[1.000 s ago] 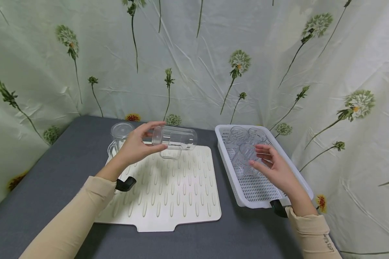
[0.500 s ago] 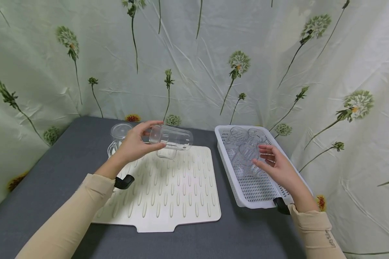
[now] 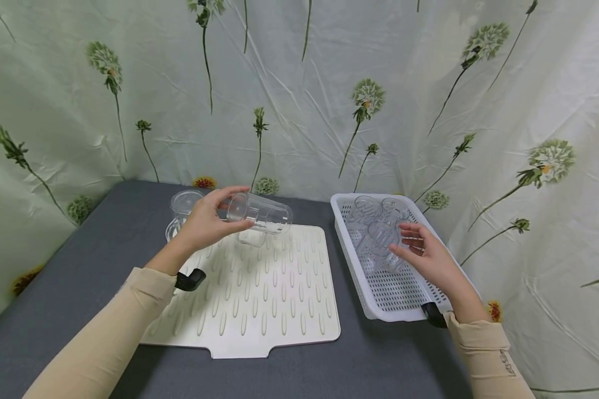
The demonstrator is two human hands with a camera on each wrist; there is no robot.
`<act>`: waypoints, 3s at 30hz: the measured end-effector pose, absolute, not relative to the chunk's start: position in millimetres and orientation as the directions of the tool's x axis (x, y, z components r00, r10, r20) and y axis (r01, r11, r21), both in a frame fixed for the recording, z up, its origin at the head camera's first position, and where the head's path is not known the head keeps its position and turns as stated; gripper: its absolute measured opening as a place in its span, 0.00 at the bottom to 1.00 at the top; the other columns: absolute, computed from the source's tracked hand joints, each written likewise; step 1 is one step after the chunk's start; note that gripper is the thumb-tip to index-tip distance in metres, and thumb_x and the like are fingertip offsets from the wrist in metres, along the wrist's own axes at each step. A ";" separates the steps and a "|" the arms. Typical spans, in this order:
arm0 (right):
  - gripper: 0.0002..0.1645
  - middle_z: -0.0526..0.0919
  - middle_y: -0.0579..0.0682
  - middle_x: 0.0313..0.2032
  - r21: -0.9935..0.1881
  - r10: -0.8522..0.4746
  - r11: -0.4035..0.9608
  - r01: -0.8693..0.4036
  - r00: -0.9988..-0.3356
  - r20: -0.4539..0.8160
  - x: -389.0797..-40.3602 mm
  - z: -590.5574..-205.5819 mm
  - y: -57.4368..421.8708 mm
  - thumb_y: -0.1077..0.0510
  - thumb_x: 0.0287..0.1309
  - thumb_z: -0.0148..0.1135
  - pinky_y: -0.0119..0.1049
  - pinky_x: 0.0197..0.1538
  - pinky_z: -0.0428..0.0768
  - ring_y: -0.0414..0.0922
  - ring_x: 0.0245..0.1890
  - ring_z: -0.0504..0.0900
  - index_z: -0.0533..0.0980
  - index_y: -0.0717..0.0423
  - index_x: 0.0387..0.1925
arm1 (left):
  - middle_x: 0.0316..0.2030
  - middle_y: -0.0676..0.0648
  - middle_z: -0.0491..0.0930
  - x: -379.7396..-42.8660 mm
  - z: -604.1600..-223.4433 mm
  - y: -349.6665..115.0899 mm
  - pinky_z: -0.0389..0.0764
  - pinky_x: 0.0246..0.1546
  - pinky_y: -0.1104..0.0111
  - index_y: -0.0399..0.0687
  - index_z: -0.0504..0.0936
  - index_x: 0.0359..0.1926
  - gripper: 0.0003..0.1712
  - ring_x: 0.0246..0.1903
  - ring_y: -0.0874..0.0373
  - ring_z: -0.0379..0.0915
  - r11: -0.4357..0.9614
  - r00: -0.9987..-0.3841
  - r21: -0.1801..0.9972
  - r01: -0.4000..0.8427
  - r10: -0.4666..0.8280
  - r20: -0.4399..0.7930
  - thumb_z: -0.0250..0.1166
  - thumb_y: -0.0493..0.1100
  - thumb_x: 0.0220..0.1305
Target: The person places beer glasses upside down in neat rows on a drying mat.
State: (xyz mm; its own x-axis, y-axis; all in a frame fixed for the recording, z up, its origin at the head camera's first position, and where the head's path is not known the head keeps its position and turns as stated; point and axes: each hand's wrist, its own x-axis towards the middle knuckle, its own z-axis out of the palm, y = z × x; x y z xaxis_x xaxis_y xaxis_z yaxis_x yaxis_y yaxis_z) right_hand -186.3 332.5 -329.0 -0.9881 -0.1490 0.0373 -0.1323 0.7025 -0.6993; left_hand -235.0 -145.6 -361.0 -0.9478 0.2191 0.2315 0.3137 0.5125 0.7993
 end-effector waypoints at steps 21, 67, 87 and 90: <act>0.44 0.68 0.72 0.73 -0.684 -0.142 0.721 -0.111 -0.990 0.012 -191.1 -331.0 332.6 0.49 0.76 0.66 0.68 0.72 0.75 0.71 0.72 0.72 0.58 0.65 0.80 | 0.68 0.43 0.76 -240.4 -361.5 -147.8 0.85 0.47 0.49 0.63 0.74 0.77 0.42 0.58 0.41 0.75 0.575 -0.940 0.743 0.342 0.222 0.261 0.79 0.54 0.65; 0.46 0.72 0.72 0.71 -0.595 -0.145 0.795 -0.116 -0.989 -0.001 -196.5 -332.9 326.6 0.46 0.73 0.68 0.62 0.64 0.84 0.67 0.65 0.79 0.62 0.68 0.79 | 0.60 0.41 0.78 -248.3 -360.7 -146.1 0.79 0.54 0.44 0.61 0.75 0.76 0.42 0.56 0.43 0.74 0.643 -0.947 0.695 0.320 0.238 0.216 0.80 0.56 0.63; 0.45 0.77 0.73 0.67 -0.571 -0.151 0.814 -0.103 -0.988 -0.036 -198.4 -333.5 327.5 0.45 0.73 0.67 0.57 0.60 0.86 0.65 0.61 0.81 0.66 0.72 0.76 | 0.68 0.37 0.76 -252.0 -355.5 -143.0 0.79 0.59 0.40 0.56 0.74 0.77 0.43 0.64 0.38 0.75 0.699 -0.956 0.655 0.286 0.255 0.146 0.79 0.56 0.64; 0.46 0.77 0.73 0.66 -0.570 -0.153 0.815 -0.104 -0.987 -0.038 -198.6 -333.0 327.9 0.45 0.73 0.67 0.55 0.59 0.86 0.64 0.61 0.81 0.65 0.72 0.77 | 0.69 0.36 0.75 -252.3 -354.4 -141.5 0.79 0.59 0.39 0.56 0.73 0.77 0.43 0.65 0.37 0.74 0.704 -0.959 0.656 0.272 0.257 0.122 0.78 0.56 0.64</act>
State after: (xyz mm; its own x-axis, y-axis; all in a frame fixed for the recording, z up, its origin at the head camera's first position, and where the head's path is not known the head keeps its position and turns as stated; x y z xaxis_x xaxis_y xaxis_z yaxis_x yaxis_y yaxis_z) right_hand -198.6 327.9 -333.0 -0.9875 -0.1531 -0.0384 -0.1043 0.8153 -0.5695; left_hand -252.3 -141.5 -354.4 -0.9587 0.2570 0.1218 0.2720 0.7037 0.6564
